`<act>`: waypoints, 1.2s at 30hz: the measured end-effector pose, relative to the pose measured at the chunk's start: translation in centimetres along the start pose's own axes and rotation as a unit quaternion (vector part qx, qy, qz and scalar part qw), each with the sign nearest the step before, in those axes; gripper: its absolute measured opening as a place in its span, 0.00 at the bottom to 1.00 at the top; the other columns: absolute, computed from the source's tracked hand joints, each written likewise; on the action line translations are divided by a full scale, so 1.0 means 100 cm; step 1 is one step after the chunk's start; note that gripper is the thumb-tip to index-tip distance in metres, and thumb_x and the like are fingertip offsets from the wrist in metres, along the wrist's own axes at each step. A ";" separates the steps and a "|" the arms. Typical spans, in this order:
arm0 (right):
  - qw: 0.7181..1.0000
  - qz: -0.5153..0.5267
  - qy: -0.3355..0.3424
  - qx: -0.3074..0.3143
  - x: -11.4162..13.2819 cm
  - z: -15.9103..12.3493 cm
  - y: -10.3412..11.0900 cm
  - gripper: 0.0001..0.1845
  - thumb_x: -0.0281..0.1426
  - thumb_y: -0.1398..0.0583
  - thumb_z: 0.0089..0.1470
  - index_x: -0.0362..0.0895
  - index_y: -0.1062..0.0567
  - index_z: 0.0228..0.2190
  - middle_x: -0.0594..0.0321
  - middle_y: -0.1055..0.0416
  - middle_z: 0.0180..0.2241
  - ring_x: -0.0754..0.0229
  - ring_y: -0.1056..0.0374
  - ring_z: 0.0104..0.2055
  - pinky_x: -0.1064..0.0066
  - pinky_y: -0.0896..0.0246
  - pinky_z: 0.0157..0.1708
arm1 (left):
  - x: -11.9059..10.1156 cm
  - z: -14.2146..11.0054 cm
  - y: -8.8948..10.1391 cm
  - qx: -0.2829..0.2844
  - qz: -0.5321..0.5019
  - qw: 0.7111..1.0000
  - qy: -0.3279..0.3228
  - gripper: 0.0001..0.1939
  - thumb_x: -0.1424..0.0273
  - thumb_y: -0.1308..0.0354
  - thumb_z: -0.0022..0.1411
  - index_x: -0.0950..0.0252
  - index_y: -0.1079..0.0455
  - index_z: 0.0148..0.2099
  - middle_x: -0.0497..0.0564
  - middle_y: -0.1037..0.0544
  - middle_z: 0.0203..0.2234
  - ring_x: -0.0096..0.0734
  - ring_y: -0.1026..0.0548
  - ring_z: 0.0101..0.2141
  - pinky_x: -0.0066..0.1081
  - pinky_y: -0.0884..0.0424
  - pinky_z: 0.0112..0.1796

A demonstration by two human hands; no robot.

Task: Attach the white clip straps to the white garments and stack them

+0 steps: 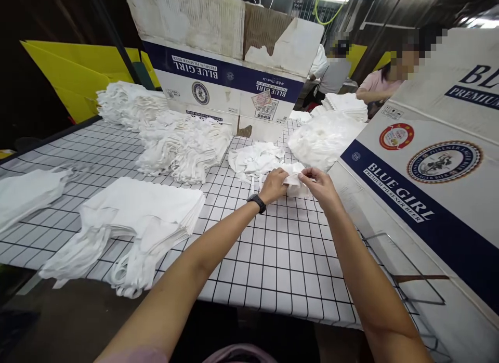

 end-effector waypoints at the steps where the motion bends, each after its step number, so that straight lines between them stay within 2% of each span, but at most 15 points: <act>1: 0.999 0.036 -0.001 -0.007 0.007 -0.003 0.006 0.16 0.44 0.37 0.52 0.45 0.26 0.33 0.58 0.24 0.35 0.54 0.29 0.39 0.65 0.34 0.38 | -0.005 0.000 0.007 -0.010 -0.006 1.000 0.002 0.06 0.76 0.44 0.63 0.64 0.25 0.38 0.57 0.21 0.41 0.42 0.24 0.46 0.42 0.26 0.48; 4: 0.993 0.112 -0.015 -0.028 0.022 -0.013 0.023 0.17 0.46 0.35 0.50 0.46 0.28 0.34 0.60 0.26 0.31 0.56 0.30 0.35 0.65 0.34 0.36 | -0.019 -0.004 0.033 -0.030 -0.088 0.996 0.008 0.07 0.74 0.45 0.66 0.63 0.25 0.39 0.53 0.19 0.38 0.35 0.23 0.40 0.36 0.26 0.42; 6: 0.990 0.139 -0.024 -0.033 0.031 -0.020 0.030 0.17 0.46 0.35 0.51 0.47 0.28 0.34 0.63 0.27 0.29 0.58 0.32 0.33 0.66 0.34 0.36 | -0.029 -0.009 0.054 -0.037 -0.185 0.982 0.015 0.05 0.71 0.43 0.65 0.63 0.25 0.38 0.51 0.19 0.35 0.32 0.23 0.36 0.32 0.27 0.37; 8: 0.985 0.166 -0.029 -0.034 0.038 -0.028 0.032 0.17 0.45 0.34 0.51 0.47 0.29 0.34 0.65 0.28 0.27 0.60 0.32 0.31 0.67 0.34 0.35 | -0.041 -0.017 0.078 -0.055 -0.241 0.969 0.013 0.04 0.70 0.40 0.63 0.64 0.25 0.36 0.51 0.19 0.32 0.32 0.24 0.35 0.31 0.29 0.36; 11: 0.979 0.201 -0.033 -0.024 0.046 -0.049 0.024 0.18 0.47 0.34 0.52 0.46 0.29 0.35 0.65 0.28 0.27 0.61 0.32 0.30 0.69 0.35 0.32 | -0.063 -0.039 0.108 -0.104 -0.182 0.978 -0.011 0.04 0.73 0.41 0.61 0.62 0.25 0.35 0.49 0.20 0.32 0.31 0.25 0.34 0.31 0.30 0.36; 14: 0.977 0.209 -0.039 0.016 0.040 -0.079 -0.002 0.21 0.50 0.35 0.54 0.47 0.29 0.38 0.65 0.29 0.26 0.60 0.34 0.27 0.71 0.39 0.27 | -0.069 -0.072 0.117 -0.149 -0.122 0.981 0.003 0.04 0.71 0.44 0.63 0.60 0.27 0.37 0.47 0.22 0.29 0.30 0.28 0.30 0.30 0.34 0.32; 16: 0.982 0.182 -0.036 0.038 0.026 -0.097 -0.025 0.23 0.54 0.38 0.57 0.47 0.30 0.37 0.68 0.33 0.23 0.62 0.38 0.24 0.72 0.45 0.23 | -0.060 -0.095 0.107 -0.147 -0.107 0.983 0.037 0.05 0.69 0.45 0.64 0.60 0.28 0.38 0.45 0.25 0.26 0.29 0.30 0.28 0.30 0.37 0.31; 19: 0.995 0.100 -0.015 0.020 -0.001 -0.116 -0.051 0.22 0.54 0.44 0.62 0.47 0.31 0.36 0.71 0.38 0.21 0.64 0.43 0.22 0.73 0.52 0.22 | -0.035 -0.125 0.077 -0.124 -0.092 0.984 0.092 0.07 0.65 0.45 0.63 0.62 0.29 0.37 0.42 0.35 0.20 0.27 0.36 0.24 0.28 0.43 0.29; 23: 0.998 0.055 0.005 0.000 -0.025 -0.129 -0.070 0.18 0.47 0.44 0.63 0.46 0.28 0.34 0.71 0.40 0.18 0.63 0.43 0.21 0.72 0.54 0.24 | -0.003 -0.152 0.033 -0.060 -0.059 0.990 0.116 0.08 0.65 0.48 0.63 0.62 0.30 0.38 0.43 0.31 0.21 0.29 0.34 0.24 0.27 0.43 0.29; 26: 1.000 0.025 0.016 0.001 -0.031 -0.133 -0.075 0.15 0.44 0.44 0.63 0.45 0.27 0.33 0.69 0.37 0.18 0.62 0.41 0.22 0.72 0.52 0.25 | 0.012 -0.164 0.011 -0.016 -0.010 0.994 0.107 0.08 0.66 0.50 0.64 0.61 0.31 0.40 0.45 0.27 0.23 0.31 0.30 0.25 0.28 0.42 0.31; 29: 1.000 0.001 0.026 0.007 -0.034 -0.135 -0.078 0.14 0.42 0.45 0.65 0.46 0.27 0.34 0.68 0.34 0.19 0.61 0.39 0.22 0.71 0.51 0.26 | 0.019 -0.168 0.003 0.007 0.015 0.995 0.102 0.10 0.66 0.52 0.66 0.61 0.31 0.43 0.46 0.25 0.23 0.32 0.29 0.25 0.29 0.41 0.32; 32: 0.999 -0.021 0.032 0.008 -0.036 -0.135 -0.081 0.13 0.40 0.46 0.66 0.46 0.27 0.35 0.66 0.31 0.20 0.60 0.37 0.23 0.71 0.51 0.26 | 0.021 -0.169 0.004 0.005 0.008 0.995 0.097 0.11 0.65 0.52 0.67 0.61 0.30 0.43 0.46 0.25 0.24 0.31 0.31 0.24 0.29 0.41 0.31; 36: 0.998 -0.044 0.040 0.006 -0.036 -0.133 -0.083 0.13 0.39 0.47 0.66 0.46 0.27 0.35 0.67 0.33 0.20 0.60 0.37 0.23 0.70 0.52 0.27 | 0.023 -0.170 0.006 0.001 -0.008 0.995 0.097 0.11 0.63 0.52 0.68 0.61 0.30 0.42 0.45 0.26 0.23 0.29 0.33 0.23 0.28 0.41 0.29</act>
Point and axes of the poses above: each hand's wrist, its own z-axis towards the middle knuckle, its own y-axis out of the back of the hand, x = y × z, the point moved 7 cm from there along z, towards the middle knuckle
